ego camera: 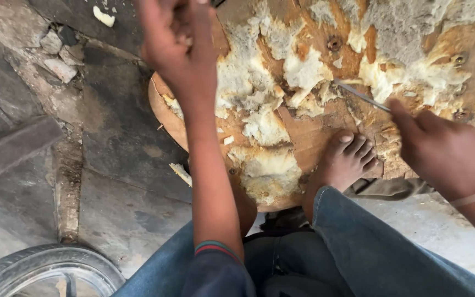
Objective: Stripping old foam from a motorcycle seat base using a metal scraper.
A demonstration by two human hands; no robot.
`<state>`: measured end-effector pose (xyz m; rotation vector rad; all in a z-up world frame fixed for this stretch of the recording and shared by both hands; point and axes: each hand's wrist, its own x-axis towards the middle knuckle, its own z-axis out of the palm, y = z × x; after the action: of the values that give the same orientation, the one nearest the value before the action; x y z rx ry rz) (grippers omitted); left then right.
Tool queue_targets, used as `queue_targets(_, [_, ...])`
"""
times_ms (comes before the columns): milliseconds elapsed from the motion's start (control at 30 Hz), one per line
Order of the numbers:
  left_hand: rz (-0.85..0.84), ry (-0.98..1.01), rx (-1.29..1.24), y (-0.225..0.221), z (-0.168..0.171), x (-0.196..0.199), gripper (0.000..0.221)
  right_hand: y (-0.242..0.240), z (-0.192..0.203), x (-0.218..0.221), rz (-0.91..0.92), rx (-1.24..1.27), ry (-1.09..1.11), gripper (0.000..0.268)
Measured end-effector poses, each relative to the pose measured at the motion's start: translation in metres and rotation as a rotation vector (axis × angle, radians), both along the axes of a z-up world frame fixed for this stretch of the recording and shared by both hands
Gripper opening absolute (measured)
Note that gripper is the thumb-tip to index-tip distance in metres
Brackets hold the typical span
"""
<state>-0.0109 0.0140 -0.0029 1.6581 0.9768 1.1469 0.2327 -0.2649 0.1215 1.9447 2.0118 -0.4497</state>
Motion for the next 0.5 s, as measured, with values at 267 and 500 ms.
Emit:
queue_targets(267, [0.061,-0.174,-0.203,-0.017,-0.010,-0.012,0.045,-0.004,-0.051,-0.036,-0.178,0.025,0.009,0.042])
queue_targets(500, [0.048,-0.214,-0.136,0.000,0.021,-0.011,0.052,-0.035,-0.016,-0.022,-0.259,0.057,0.036,0.035])
